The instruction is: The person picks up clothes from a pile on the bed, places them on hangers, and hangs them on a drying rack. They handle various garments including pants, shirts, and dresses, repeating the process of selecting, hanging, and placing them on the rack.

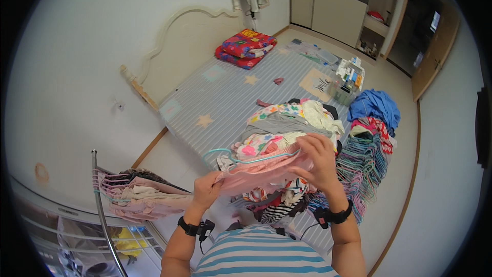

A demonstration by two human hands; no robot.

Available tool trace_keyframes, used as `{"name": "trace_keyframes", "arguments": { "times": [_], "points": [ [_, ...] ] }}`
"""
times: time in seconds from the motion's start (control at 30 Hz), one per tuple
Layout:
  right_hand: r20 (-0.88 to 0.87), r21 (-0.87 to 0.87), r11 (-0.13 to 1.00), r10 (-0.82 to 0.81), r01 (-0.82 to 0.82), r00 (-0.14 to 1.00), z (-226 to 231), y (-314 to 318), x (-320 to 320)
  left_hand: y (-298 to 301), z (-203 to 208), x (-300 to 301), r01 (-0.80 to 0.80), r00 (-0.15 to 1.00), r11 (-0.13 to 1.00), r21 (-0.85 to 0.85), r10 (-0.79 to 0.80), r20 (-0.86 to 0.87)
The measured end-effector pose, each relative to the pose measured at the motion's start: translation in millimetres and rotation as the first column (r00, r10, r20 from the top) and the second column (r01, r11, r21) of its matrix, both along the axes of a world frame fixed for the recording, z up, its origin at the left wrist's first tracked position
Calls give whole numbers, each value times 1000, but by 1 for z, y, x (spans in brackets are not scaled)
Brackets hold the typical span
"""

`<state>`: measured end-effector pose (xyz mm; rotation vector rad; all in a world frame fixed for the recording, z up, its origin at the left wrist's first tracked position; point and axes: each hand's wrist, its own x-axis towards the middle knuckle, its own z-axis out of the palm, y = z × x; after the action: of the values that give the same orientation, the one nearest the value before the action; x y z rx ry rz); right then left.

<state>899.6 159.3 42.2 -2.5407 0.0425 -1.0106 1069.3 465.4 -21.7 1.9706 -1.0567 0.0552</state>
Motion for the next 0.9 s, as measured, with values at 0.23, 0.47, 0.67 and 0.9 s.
{"name": "trace_keyframes", "arguments": {
  "times": [0.23,0.47,0.67,0.9],
  "points": [
    [-251,88,970,243,-228,937,-9,17,26,73,12,10,0,992,999,-35,-5,-129],
    [-498,459,726,687,-512,529,-4,108,103,201,-2,6,-267,920,941,209,313,-235],
    [-432,654,440,885,-615,174,-2,218,178,299,-10,-21,-604,775,784,139,619,-125],
    [-396,822,346,918,-453,-17,-40,343,229,368,-25,-29,-897,419,430,-105,901,112]
  ]
}}
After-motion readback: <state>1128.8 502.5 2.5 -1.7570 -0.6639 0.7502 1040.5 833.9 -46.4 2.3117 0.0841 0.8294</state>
